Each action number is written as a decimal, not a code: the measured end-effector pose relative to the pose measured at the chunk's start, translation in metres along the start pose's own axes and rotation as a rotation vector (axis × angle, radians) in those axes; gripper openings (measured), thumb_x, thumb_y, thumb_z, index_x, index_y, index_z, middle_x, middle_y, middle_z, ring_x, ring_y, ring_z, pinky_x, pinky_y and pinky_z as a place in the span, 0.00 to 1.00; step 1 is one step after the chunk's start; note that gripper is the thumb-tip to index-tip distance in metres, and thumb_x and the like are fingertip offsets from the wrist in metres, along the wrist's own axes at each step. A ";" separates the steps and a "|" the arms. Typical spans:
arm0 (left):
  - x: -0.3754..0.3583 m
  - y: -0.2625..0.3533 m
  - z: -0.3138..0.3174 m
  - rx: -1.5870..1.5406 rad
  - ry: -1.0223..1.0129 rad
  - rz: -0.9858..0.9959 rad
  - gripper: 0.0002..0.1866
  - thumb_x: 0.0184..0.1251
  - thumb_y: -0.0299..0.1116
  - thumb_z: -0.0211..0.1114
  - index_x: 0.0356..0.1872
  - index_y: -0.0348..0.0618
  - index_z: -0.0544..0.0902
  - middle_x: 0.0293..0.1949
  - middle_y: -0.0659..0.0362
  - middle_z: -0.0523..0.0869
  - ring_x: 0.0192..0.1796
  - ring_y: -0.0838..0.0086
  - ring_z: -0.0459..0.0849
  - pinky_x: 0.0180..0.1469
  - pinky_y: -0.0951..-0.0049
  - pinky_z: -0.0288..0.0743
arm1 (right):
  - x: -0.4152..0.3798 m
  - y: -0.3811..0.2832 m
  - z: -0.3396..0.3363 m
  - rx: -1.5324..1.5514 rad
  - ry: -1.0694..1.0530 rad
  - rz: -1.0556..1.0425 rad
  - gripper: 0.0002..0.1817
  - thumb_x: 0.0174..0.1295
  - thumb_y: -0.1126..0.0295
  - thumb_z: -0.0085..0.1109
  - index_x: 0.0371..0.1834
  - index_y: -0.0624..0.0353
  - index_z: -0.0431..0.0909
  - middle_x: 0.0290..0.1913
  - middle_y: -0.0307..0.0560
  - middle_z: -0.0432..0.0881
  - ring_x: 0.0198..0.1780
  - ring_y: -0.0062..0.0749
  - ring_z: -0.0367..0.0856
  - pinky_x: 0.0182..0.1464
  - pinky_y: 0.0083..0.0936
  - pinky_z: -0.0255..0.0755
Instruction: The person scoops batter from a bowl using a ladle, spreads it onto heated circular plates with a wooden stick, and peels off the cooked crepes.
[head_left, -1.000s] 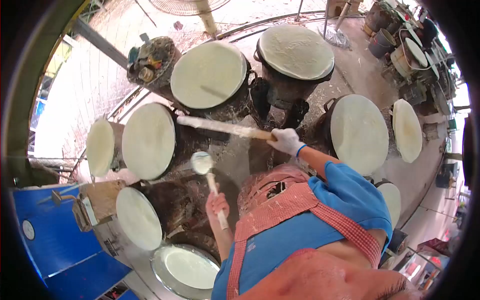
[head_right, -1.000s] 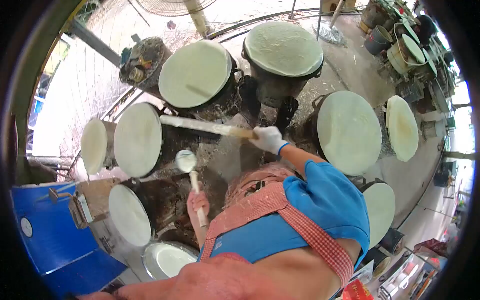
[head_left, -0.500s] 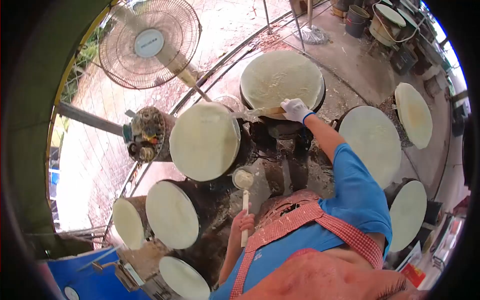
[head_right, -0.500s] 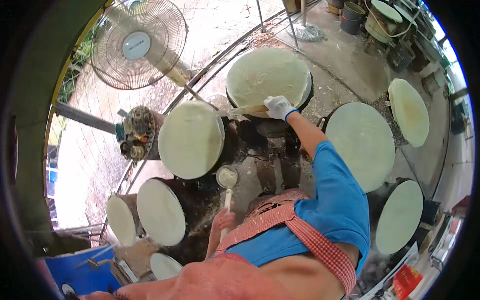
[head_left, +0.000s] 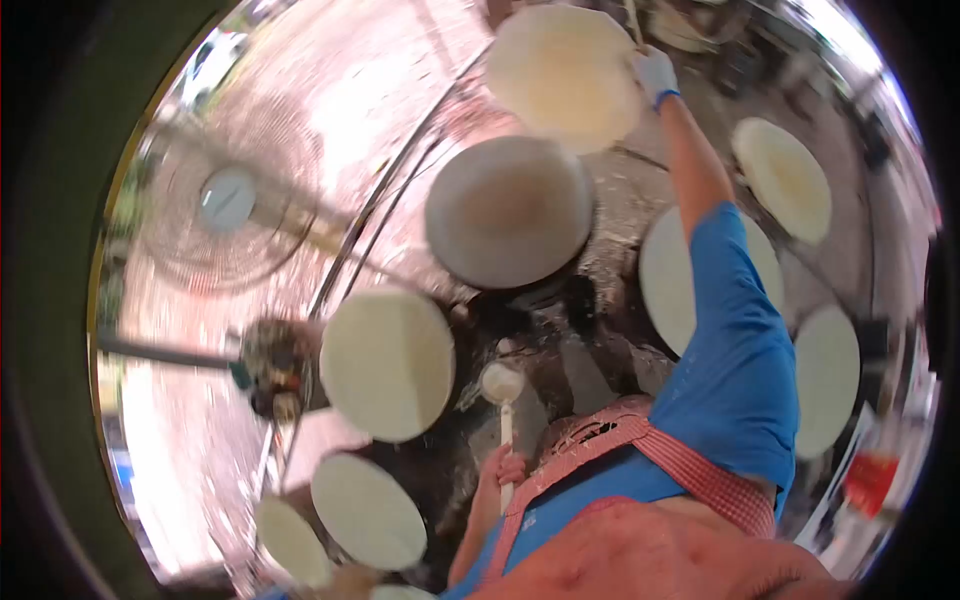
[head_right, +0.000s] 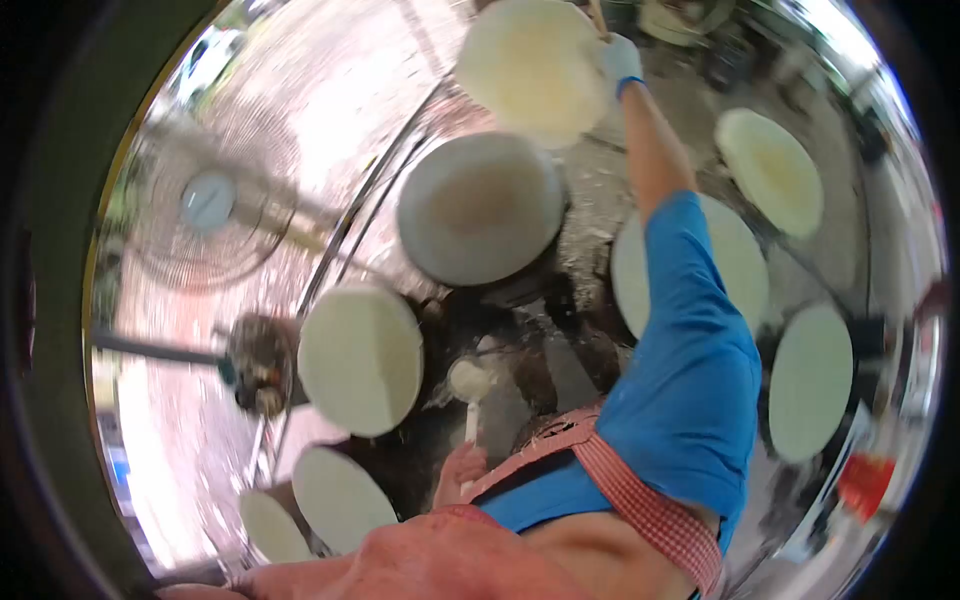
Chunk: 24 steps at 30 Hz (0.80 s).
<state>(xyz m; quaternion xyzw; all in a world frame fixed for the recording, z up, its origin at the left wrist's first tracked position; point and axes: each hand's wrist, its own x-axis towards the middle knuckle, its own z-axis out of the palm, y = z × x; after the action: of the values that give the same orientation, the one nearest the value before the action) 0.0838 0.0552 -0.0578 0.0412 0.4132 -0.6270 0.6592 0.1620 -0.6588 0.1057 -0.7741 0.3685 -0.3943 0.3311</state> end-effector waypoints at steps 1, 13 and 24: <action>0.006 -0.003 0.004 0.064 0.039 -0.065 0.11 0.67 0.34 0.49 0.47 0.52 0.74 0.18 0.65 0.61 0.12 0.85 0.57 0.08 0.85 0.51 | 0.004 0.034 -0.031 0.028 0.129 -0.002 0.10 0.53 0.67 0.50 0.34 0.58 0.77 0.18 0.41 0.75 0.19 0.23 0.72 0.21 0.23 0.65; 0.082 -0.150 0.118 -0.222 -0.112 -0.028 0.19 0.68 0.36 0.47 0.54 0.34 0.70 0.16 0.66 0.60 0.13 0.84 0.60 0.14 0.83 0.58 | -0.156 0.287 -0.354 0.512 0.929 0.620 0.06 0.51 0.67 0.50 0.25 0.57 0.74 0.17 0.39 0.70 0.12 0.24 0.67 0.13 0.22 0.61; 0.098 -0.127 0.100 0.082 -0.051 -0.042 0.19 0.68 0.34 0.45 0.56 0.37 0.69 0.17 0.64 0.62 0.13 0.84 0.60 0.11 0.84 0.57 | -0.195 0.418 -0.347 -0.175 0.985 0.990 0.21 0.50 0.59 0.50 0.33 0.69 0.79 0.36 0.61 0.80 0.41 0.50 0.79 0.40 0.40 0.72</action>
<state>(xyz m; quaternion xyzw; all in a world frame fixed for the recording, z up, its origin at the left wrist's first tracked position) 0.0107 -0.1064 0.0081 0.0437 0.3711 -0.6577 0.6540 -0.3455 -0.7869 -0.1386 -0.2705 0.8148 -0.4710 0.2028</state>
